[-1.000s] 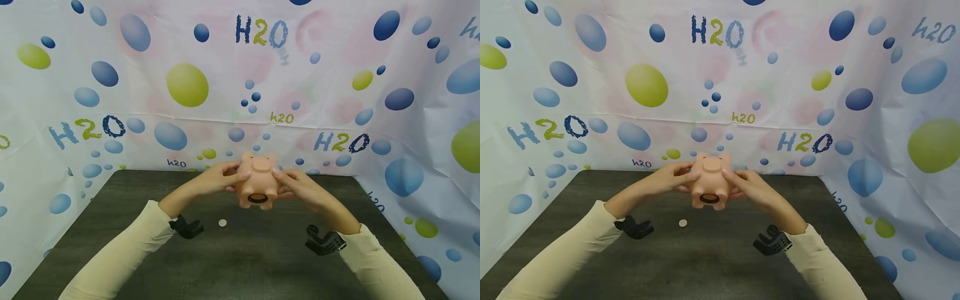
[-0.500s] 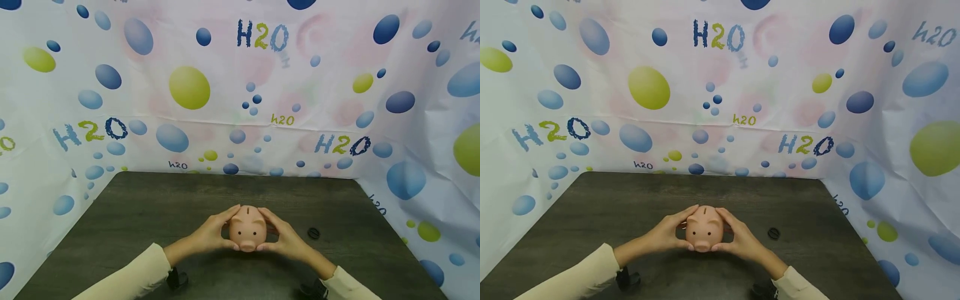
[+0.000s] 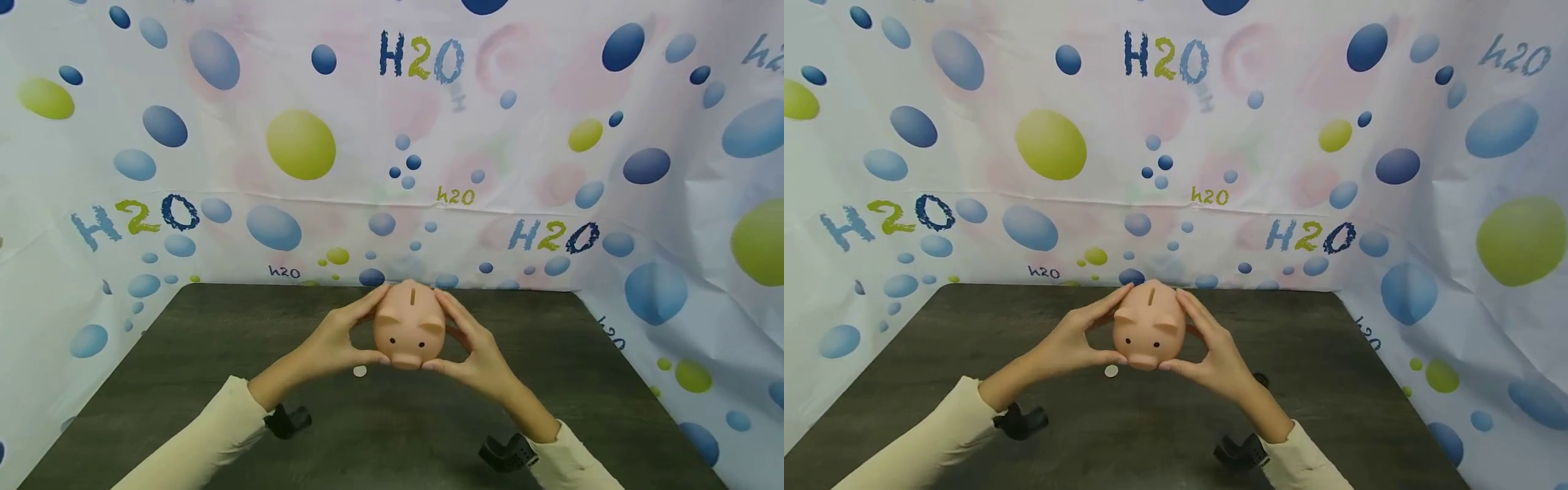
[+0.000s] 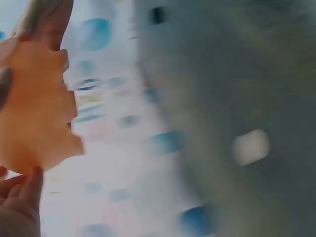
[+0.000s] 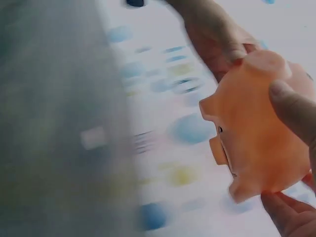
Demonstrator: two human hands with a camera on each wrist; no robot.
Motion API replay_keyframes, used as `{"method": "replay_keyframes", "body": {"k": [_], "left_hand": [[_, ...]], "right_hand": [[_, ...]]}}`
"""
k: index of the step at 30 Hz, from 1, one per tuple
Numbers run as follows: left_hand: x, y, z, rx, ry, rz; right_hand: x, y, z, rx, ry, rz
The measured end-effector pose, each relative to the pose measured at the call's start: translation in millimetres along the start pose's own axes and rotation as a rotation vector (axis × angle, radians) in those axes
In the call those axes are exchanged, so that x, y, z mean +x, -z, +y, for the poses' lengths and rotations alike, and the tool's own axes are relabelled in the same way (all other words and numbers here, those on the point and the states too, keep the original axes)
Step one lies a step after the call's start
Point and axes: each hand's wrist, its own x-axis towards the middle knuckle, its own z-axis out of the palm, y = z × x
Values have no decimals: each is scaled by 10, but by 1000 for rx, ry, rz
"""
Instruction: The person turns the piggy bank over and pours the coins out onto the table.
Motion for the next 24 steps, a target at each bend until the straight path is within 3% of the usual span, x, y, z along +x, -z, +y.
{"method": "replay_keyframes", "body": {"k": [3,6,10,14,19,24], "left_hand": [[-157,-181,-190,-78,188,-60],[-284,-320,-306,-105,307,-86],[-276,-318,-293,-102,322,-74],[-237,-259,-247,-100,321,-75],[-221,-204,-221,-119,320,-69],[-156,-177,-206,-99,425,-43]], "right_hand": [[-150,-133,109,47,-130,-62],[-294,-230,248,93,-259,-107],[-336,-241,357,113,-291,-103],[-294,-203,344,121,-284,-107],[-265,-162,307,172,-350,-112],[-216,-144,284,210,-458,-98]]}}
